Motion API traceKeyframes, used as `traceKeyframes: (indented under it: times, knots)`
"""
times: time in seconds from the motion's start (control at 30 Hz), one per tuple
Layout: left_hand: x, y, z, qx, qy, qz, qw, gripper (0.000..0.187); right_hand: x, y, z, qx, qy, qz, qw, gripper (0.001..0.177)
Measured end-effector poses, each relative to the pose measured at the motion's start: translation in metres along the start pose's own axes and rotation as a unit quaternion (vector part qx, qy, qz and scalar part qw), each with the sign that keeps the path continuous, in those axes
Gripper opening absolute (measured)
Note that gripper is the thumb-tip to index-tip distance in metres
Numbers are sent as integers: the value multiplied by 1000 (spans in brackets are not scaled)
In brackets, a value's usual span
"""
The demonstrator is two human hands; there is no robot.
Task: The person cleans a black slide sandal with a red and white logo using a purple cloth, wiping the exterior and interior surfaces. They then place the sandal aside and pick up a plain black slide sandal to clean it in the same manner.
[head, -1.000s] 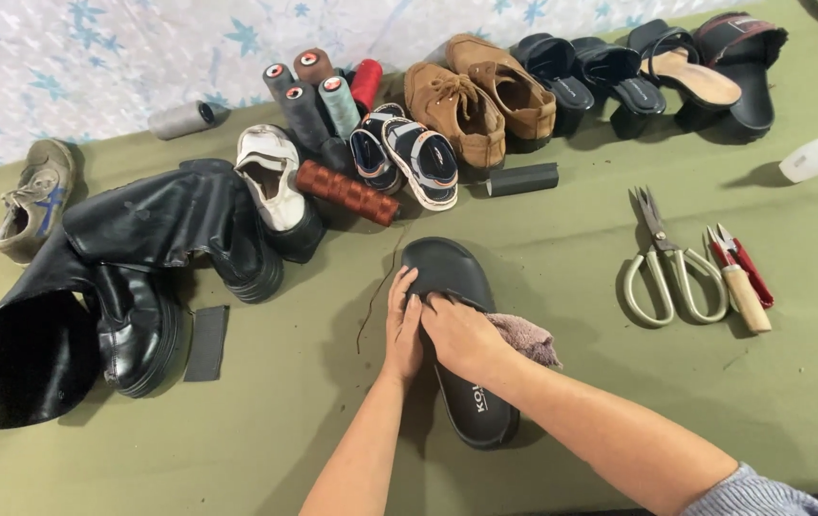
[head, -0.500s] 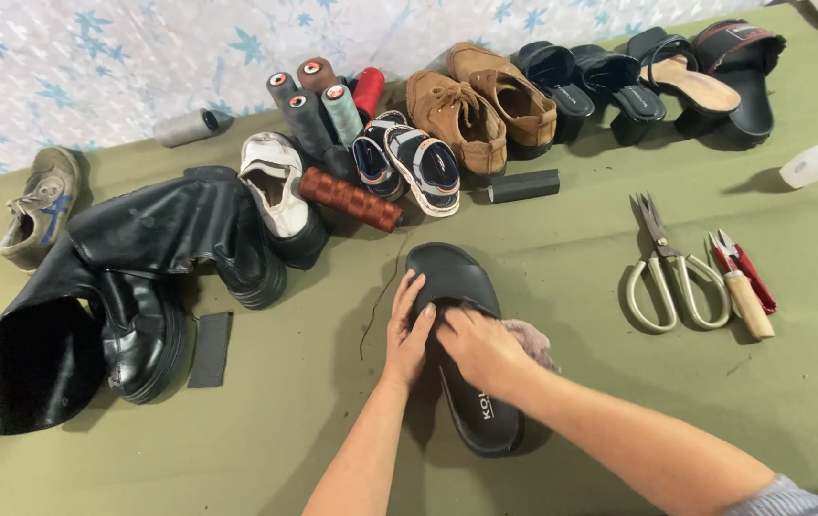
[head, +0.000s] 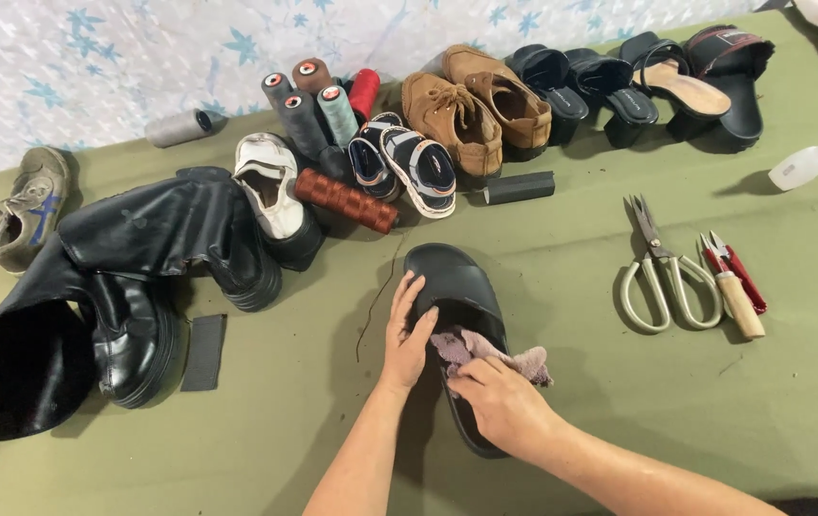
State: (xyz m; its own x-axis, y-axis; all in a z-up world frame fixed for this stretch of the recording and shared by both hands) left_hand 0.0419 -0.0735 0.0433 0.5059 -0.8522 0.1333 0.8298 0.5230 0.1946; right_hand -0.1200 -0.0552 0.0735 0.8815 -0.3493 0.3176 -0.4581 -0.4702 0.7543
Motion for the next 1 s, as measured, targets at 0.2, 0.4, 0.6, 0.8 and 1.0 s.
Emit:
traceKeyframes:
  times: [0.2, 0.4, 0.6, 0.8, 1.0]
  knots:
    - [-5, -3, -5, -17, -43, 11, 999, 50, 67, -30, 71, -158, -29, 7, 987, 23]
    - [-2, 1, -14, -1, -50, 10, 999, 51, 46, -5, 47, -142, -57, -2, 988, 20]
    - [-3, -2, -4, -39, -42, -1, 998, 52, -24, -11, 19, -49, -52, -37, 997, 24]
    - [-7, -7, -5, 4, -53, -13, 998, 53, 36, -12, 53, -96, 3, 61, 994, 21]
    - [-8, -6, -1, 35, -67, -8, 997, 53, 44, 0, 42, -112, 29, 71, 991, 20]
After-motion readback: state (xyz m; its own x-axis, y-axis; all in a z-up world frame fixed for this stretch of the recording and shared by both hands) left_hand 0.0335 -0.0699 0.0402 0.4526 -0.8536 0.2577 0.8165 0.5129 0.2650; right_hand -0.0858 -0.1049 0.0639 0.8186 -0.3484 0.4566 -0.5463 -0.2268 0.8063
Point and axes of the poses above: each hand's wrist, its own x-axis towards the middle knuckle, its own y-axis out of the back of the hand, z = x × y, the point moved 9 cm from there along x, towards the middle knuckle, and after that the axes turned 12 degrees about x, right-handed, at the moved point
